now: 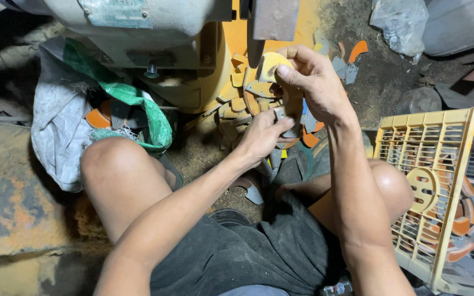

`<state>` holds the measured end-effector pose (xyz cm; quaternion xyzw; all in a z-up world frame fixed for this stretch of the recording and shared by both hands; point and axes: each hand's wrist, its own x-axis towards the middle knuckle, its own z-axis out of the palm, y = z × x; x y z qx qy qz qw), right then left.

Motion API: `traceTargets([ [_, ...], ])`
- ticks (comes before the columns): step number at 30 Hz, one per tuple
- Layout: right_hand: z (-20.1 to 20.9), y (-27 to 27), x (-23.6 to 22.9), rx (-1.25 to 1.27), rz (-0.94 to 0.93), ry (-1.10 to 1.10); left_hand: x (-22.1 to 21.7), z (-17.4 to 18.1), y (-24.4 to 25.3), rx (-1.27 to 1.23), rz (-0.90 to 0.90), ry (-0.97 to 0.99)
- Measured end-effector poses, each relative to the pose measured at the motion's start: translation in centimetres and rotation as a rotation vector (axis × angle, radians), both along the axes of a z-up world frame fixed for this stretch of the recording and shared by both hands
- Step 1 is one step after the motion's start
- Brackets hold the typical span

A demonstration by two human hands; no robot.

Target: The person sits on the floor and repeatedly presses small shoe sole pieces against a grinding wheel to smooth their edges. They handle the pieces one at a time, rotating them to work different sides, and place finished pieces into a nearby bag.

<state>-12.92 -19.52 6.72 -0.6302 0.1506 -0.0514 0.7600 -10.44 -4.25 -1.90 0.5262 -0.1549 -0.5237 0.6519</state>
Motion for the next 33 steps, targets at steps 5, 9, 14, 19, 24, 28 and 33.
traceTargets([
  [5,-0.1,-0.5,1.1,-0.193,-0.035,0.05,-0.8,-0.5,-1.9,-0.167,0.073,0.219],
  [9,-1.0,-1.1,2.2,-0.237,-0.02,0.053,-0.2,-0.4,-2.4,-0.165,0.112,0.258],
  [14,-1.6,-1.8,2.8,-0.237,-0.014,0.019,0.2,-0.2,-3.0,-0.096,0.115,0.187],
  [19,-1.8,-2.4,3.5,-0.19,-0.021,0.003,0.8,-1.0,-4.1,-0.046,0.179,0.211],
  [24,-1.6,-3.1,4.2,-0.168,-0.028,-0.037,1.2,-1.4,-4.9,-0.044,0.211,0.127],
  [28,-1.7,-3.0,3.9,-0.235,-0.034,0.015,1.1,-1.2,-4.5,-0.049,0.188,0.18],
  [33,-1.4,-1.8,3.4,-0.182,-0.037,0.034,0.4,0.1,-3.2,-0.052,0.135,0.166],
])
